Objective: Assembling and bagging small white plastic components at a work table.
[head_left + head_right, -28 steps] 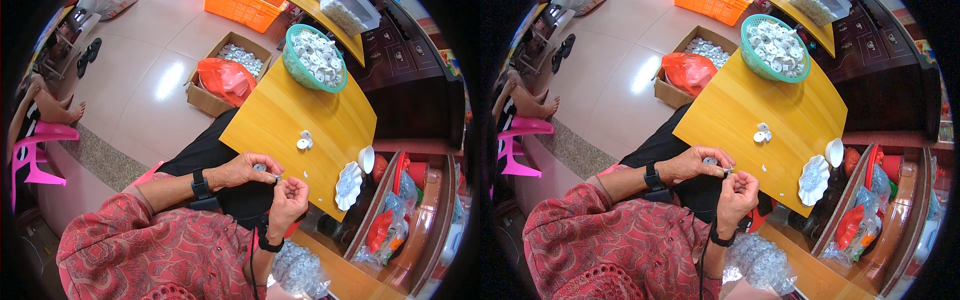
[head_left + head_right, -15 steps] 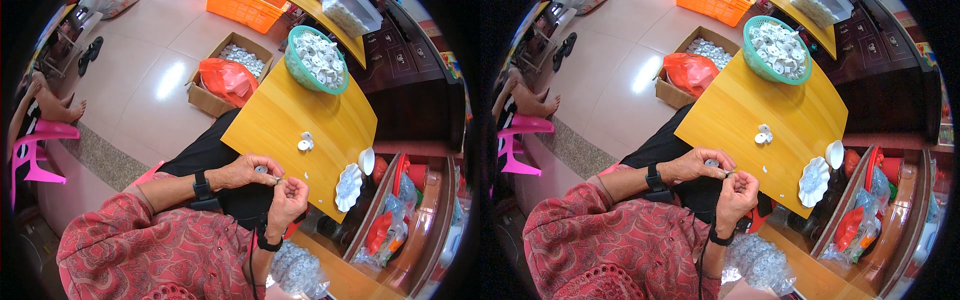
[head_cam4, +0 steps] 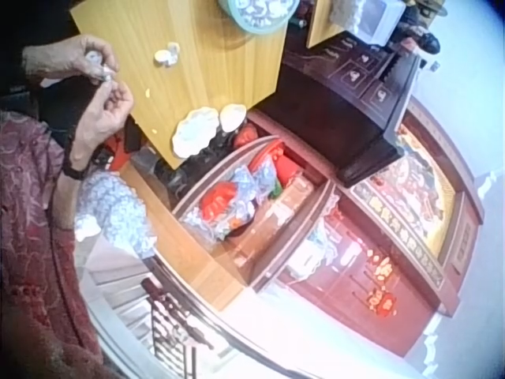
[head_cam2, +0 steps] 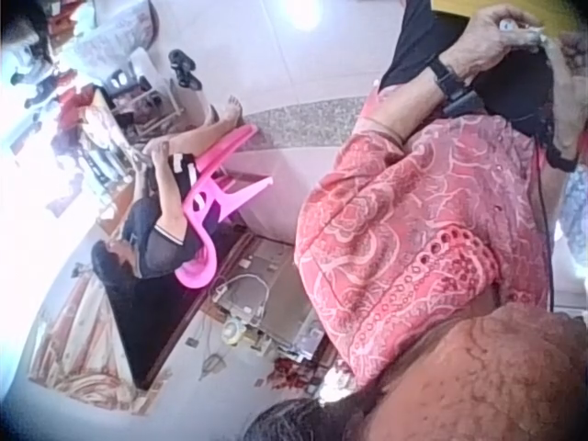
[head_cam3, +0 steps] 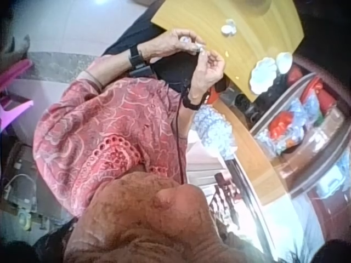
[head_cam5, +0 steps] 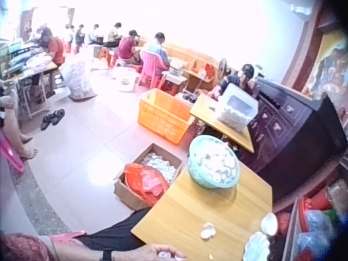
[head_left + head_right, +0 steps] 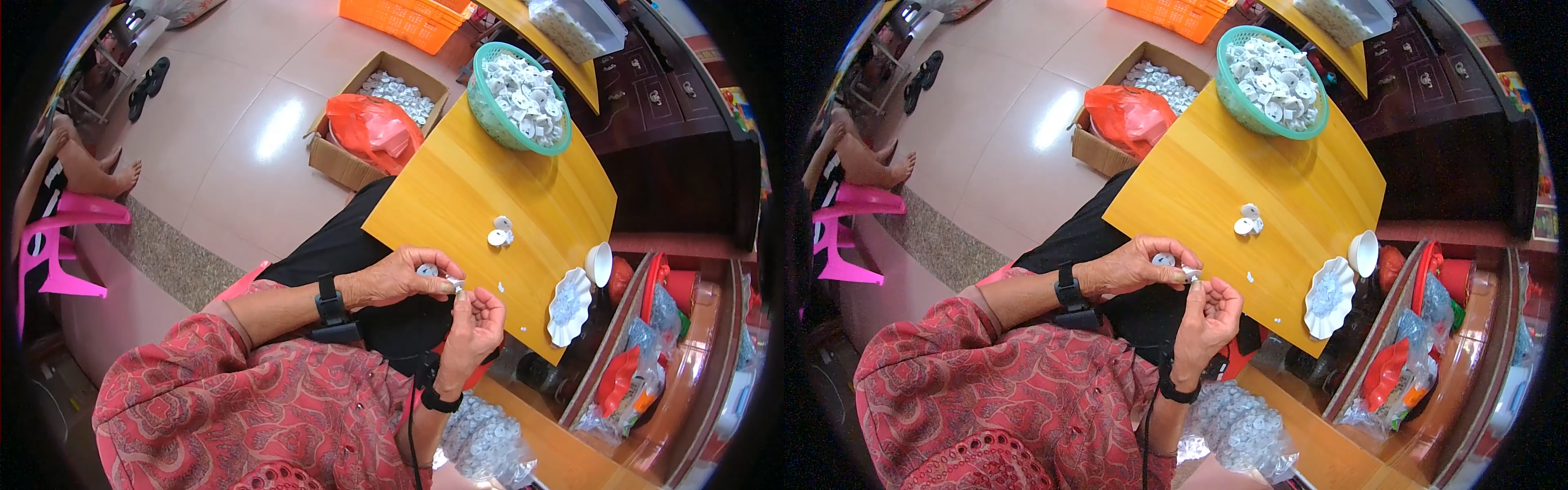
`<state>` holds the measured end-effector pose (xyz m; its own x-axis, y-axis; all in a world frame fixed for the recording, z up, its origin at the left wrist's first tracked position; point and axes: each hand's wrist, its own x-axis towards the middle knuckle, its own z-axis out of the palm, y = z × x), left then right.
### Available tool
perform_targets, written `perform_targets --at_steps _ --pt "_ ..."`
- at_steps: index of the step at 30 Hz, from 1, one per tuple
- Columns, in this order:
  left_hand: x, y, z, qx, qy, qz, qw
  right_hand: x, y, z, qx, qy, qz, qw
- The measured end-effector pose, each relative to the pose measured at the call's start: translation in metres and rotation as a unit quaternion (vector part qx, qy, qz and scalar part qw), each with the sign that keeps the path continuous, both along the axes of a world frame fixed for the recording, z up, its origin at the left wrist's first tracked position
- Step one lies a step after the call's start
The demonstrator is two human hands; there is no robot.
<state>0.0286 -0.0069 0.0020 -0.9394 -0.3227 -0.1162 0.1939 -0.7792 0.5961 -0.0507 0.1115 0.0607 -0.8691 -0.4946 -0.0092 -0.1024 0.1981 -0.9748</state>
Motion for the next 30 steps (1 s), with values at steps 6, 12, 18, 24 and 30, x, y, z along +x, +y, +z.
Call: perform_targets --at_steps 6,12,18,24,30 --pt "-0.001 0.002 -0.002 -0.028 -0.001 -0.003 1.0 0.001 -0.003 -0.003 0.008 0.04 -0.012 0.999" --pt "-0.001 0.002 -0.002 -0.036 -0.006 0.007 0.999 0.002 -0.006 0.0 0.027 0.055 -0.006 0.998" --pt "0.0 0.002 -0.003 0.025 0.013 -0.012 1.0 -0.003 0.0 -0.001 -0.021 -0.032 0.0 0.999" --pt "-0.002 0.001 -0.004 0.015 0.005 -0.013 1.0 -0.005 -0.001 -0.003 -0.025 -0.019 0.012 0.999" --pt "0.002 -0.004 0.004 0.045 -0.009 0.004 0.999 -0.025 -0.003 -0.001 0.068 0.068 0.019 0.995"
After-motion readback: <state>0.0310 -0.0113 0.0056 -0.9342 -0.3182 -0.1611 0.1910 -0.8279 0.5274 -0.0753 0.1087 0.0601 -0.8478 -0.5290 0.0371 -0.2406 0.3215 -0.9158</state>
